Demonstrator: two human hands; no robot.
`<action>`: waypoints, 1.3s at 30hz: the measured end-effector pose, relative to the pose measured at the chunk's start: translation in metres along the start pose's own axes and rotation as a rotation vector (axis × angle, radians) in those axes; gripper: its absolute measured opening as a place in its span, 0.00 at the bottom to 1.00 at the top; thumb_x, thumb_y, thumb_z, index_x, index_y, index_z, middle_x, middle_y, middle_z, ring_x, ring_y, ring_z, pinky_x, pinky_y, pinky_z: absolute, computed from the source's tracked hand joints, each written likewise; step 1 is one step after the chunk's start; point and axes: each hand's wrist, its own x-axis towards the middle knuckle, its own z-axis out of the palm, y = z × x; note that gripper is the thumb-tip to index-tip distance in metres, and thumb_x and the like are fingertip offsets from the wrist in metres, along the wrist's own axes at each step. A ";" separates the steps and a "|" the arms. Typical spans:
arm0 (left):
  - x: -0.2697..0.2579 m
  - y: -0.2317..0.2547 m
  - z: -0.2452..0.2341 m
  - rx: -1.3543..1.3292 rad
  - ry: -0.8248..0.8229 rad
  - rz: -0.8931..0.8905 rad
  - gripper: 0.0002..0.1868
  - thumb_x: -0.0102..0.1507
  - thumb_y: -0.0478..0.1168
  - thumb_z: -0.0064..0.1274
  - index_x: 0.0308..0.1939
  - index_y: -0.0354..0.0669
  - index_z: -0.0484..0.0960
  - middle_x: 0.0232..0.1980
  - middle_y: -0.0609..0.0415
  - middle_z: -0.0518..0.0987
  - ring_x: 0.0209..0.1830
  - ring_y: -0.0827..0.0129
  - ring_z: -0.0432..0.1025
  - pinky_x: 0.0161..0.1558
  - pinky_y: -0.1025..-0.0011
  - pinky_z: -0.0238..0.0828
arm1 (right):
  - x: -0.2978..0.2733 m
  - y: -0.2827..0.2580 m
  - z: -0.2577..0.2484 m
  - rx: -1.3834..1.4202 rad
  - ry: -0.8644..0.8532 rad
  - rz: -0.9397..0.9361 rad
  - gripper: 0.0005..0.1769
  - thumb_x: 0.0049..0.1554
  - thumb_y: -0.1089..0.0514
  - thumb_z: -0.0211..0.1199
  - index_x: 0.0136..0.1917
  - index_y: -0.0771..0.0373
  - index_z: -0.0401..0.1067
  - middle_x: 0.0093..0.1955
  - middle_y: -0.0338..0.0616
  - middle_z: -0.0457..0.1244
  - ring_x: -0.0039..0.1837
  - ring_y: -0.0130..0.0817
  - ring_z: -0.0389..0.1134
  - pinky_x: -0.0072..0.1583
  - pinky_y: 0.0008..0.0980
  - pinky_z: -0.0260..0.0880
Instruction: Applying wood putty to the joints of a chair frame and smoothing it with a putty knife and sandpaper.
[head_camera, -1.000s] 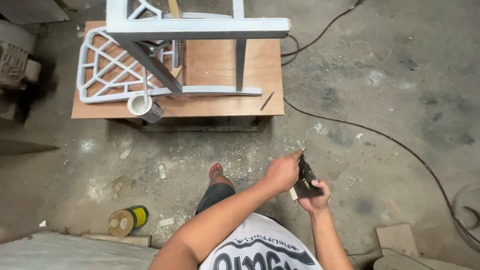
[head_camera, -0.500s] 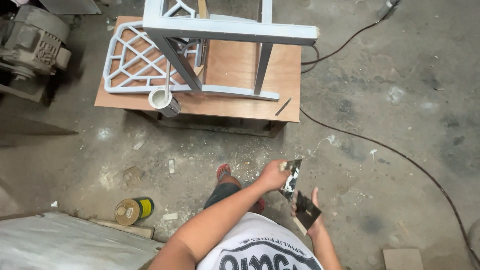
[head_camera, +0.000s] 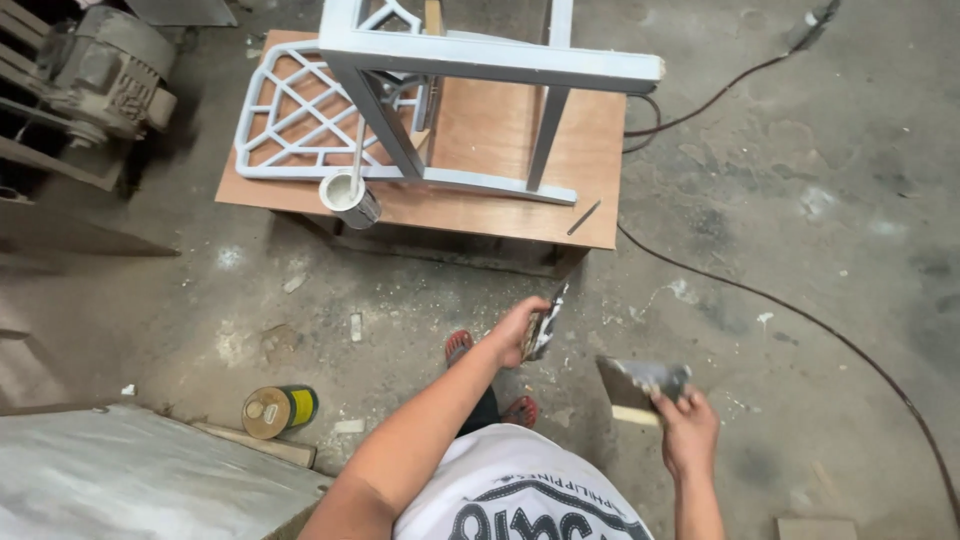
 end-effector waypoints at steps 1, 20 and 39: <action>-0.010 0.002 0.007 0.029 -0.049 -0.047 0.19 0.60 0.57 0.51 0.46 0.51 0.75 0.27 0.55 0.72 0.19 0.67 0.65 0.20 0.68 0.59 | 0.003 -0.003 0.011 -0.200 0.066 -0.195 0.14 0.52 0.66 0.71 0.47 0.59 0.68 0.40 0.36 0.63 0.46 0.23 0.65 0.53 0.23 0.67; -0.034 -0.031 -0.022 0.090 -0.086 -0.155 0.40 0.60 0.74 0.61 0.56 0.45 0.74 0.35 0.54 0.69 0.18 0.77 0.63 0.14 0.80 0.58 | -0.040 -0.084 0.173 -1.027 -0.284 -0.772 0.07 0.65 0.59 0.61 0.52 0.62 0.78 0.48 0.47 0.71 0.54 0.43 0.74 0.57 0.40 0.73; -0.089 0.073 -0.333 -0.136 0.525 0.407 0.29 0.58 0.27 0.60 0.63 0.46 0.76 0.45 0.42 0.81 0.36 0.59 0.75 0.36 0.64 0.72 | 0.095 0.033 0.178 -0.266 -0.235 0.261 0.12 0.50 0.76 0.68 0.47 0.71 0.74 0.43 0.60 0.69 0.42 0.48 0.69 0.46 0.45 0.71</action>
